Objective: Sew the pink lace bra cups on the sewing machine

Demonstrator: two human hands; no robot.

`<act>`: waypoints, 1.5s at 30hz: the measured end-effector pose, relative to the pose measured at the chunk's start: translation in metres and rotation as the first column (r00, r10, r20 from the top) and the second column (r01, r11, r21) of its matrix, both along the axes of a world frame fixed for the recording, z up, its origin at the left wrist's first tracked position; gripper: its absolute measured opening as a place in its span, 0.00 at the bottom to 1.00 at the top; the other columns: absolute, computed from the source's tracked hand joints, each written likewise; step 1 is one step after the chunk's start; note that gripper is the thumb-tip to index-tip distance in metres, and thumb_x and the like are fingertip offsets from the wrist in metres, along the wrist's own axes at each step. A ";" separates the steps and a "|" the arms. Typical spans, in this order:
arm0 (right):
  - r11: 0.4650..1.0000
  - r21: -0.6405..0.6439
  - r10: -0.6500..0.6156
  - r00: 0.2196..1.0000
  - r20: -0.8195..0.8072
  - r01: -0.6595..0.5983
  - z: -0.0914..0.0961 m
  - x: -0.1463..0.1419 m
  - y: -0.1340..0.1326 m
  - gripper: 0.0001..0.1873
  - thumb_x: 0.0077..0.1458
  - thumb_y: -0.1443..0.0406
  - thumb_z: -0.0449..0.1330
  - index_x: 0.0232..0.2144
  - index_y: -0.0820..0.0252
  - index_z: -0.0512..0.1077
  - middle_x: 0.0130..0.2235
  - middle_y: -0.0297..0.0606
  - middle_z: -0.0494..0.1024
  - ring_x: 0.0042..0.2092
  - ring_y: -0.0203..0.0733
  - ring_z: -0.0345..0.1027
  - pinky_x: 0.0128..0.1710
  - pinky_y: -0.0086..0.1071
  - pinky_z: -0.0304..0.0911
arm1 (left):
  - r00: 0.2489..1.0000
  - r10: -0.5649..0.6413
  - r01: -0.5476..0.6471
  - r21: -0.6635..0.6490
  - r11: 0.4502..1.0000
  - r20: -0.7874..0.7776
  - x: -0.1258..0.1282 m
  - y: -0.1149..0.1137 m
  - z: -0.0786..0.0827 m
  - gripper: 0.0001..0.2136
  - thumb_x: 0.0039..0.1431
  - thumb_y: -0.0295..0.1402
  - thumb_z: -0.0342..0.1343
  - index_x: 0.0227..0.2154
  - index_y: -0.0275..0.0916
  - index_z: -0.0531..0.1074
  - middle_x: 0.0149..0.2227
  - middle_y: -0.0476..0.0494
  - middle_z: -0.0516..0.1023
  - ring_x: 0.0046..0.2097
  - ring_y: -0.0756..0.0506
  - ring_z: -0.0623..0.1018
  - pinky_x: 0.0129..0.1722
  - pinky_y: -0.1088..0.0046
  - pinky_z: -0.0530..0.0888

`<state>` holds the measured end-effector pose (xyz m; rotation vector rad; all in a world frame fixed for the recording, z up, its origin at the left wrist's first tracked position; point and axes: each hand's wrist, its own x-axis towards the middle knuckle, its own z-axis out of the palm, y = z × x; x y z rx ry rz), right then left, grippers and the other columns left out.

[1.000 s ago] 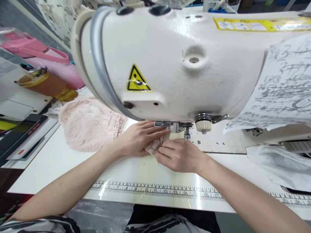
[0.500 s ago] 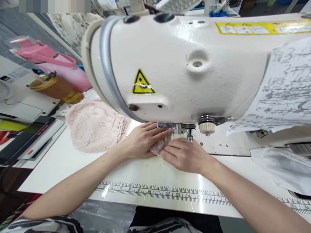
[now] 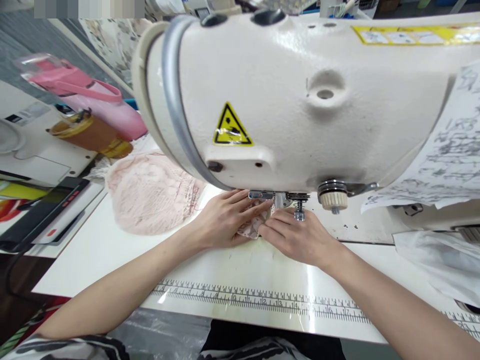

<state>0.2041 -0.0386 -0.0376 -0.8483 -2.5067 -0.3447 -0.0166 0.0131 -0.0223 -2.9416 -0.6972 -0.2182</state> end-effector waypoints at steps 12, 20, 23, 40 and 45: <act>0.989 0.113 -0.091 0.995 -0.042 0.095 0.010 0.002 0.005 0.12 0.54 0.78 0.53 0.29 0.58 0.68 0.27 0.26 0.73 0.33 0.28 0.65 0.27 0.29 0.51 | 0.999 0.040 -0.040 -0.001 0.999 -0.037 0.003 -0.004 0.002 0.27 0.60 0.43 0.48 0.60 0.37 0.61 0.56 0.36 0.70 0.60 0.36 0.66 0.52 0.60 0.65; 0.993 -0.092 -0.084 0.995 -0.058 0.078 -0.001 0.010 0.012 0.07 0.62 0.65 0.52 0.36 0.54 0.71 0.30 0.31 0.74 0.35 0.34 0.67 0.34 0.28 0.60 | 0.997 0.052 -0.052 -0.002 0.999 -0.048 0.003 -0.005 0.002 0.30 0.58 0.42 0.50 0.62 0.38 0.58 0.57 0.35 0.68 0.62 0.34 0.63 0.53 0.57 0.64; 0.991 -0.102 -0.091 0.992 -0.084 0.082 -0.002 0.012 0.013 0.08 0.62 0.63 0.53 0.35 0.52 0.72 0.28 0.31 0.74 0.33 0.34 0.67 0.33 0.28 0.60 | 0.999 0.044 -0.044 0.022 0.999 -0.017 0.003 -0.006 0.002 0.28 0.59 0.42 0.50 0.61 0.38 0.60 0.57 0.34 0.69 0.61 0.34 0.65 0.53 0.57 0.66; 0.993 0.098 -0.069 0.997 0.017 0.067 0.007 0.004 0.006 0.11 0.59 0.74 0.53 0.35 0.56 0.73 0.34 0.28 0.80 0.36 0.30 0.71 0.38 0.26 0.68 | 0.968 -0.179 0.147 0.181 0.972 0.174 0.003 -0.009 0.000 0.11 0.66 0.30 0.47 0.42 0.31 0.73 0.48 0.39 0.77 0.51 0.45 0.77 0.51 0.67 0.76; 0.996 -0.062 -0.068 0.997 -0.027 0.066 -0.002 0.002 0.003 0.15 0.61 0.72 0.51 0.42 0.52 0.74 0.39 0.31 0.80 0.43 0.34 0.72 0.45 0.32 0.70 | 0.972 -0.152 0.133 0.115 0.984 0.180 -0.001 -0.004 -0.002 0.11 0.64 0.29 0.46 0.41 0.30 0.72 0.49 0.37 0.77 0.50 0.43 0.77 0.51 0.66 0.75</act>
